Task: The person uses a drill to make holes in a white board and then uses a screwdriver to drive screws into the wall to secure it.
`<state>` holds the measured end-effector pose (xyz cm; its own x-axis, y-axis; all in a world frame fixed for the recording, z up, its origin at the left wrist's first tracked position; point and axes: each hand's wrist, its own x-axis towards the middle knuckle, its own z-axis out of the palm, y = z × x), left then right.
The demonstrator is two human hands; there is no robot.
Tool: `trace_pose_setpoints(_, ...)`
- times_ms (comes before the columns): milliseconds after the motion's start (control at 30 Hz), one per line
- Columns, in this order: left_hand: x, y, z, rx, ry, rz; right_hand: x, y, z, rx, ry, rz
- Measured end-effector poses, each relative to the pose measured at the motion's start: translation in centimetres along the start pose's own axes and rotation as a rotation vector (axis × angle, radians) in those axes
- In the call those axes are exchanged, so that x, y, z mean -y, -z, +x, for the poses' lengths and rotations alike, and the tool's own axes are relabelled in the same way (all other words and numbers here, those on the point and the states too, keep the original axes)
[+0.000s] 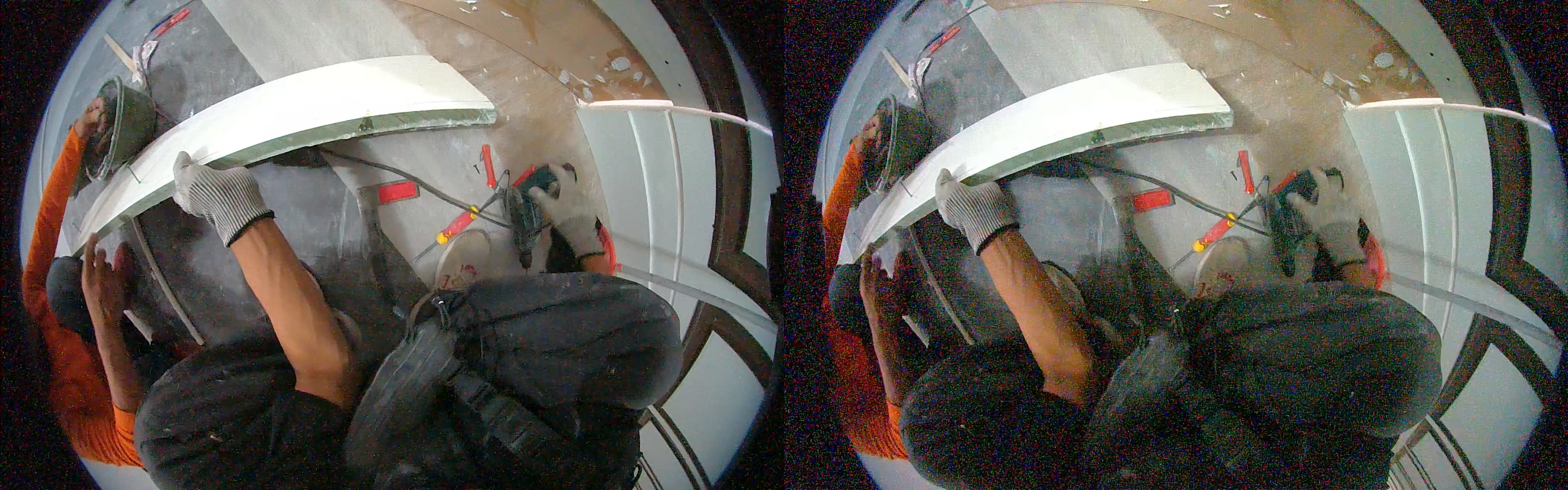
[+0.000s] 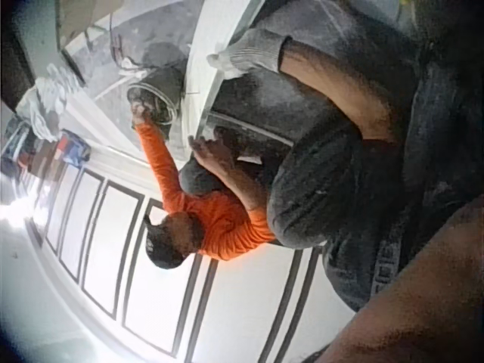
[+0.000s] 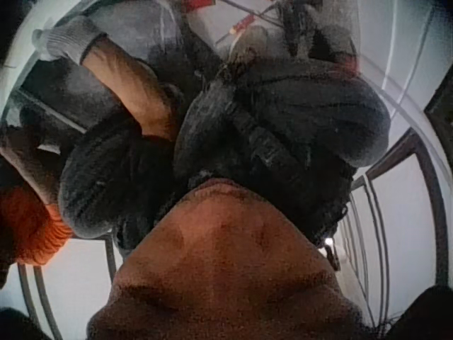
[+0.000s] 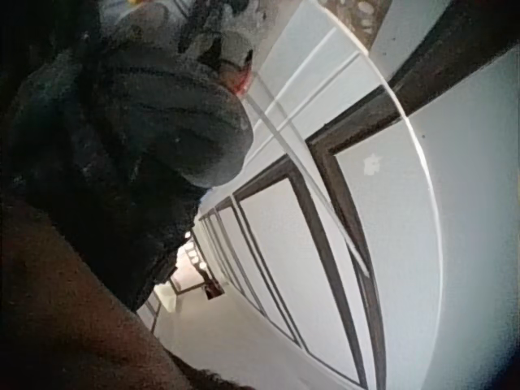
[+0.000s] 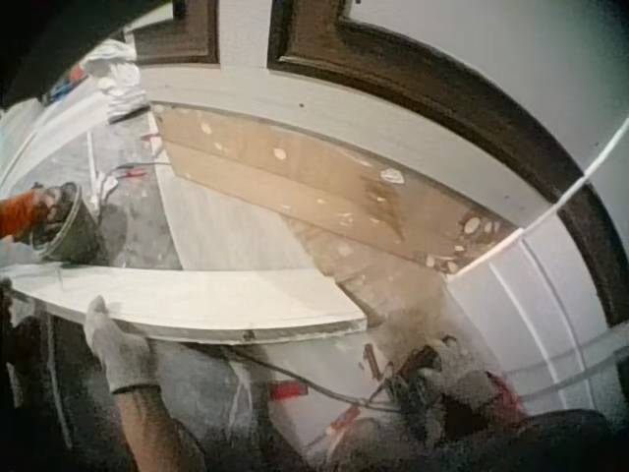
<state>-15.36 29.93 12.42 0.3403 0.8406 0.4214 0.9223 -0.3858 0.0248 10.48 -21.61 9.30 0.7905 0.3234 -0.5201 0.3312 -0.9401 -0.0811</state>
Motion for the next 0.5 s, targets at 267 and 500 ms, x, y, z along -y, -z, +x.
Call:
trace_pose_setpoints(267, -2.3, -1.6, -1.0, 0.064, 0.095, -0.08, -0.2, 3.5, 2.9, 0.194, 0.675, -0.596)
trace_pose_setpoints(500, -6.0, -1.2, -1.4, 0.006, 0.872, -1.274, -2.8, 1.4, 3.4, 0.093, 0.82, -0.665)
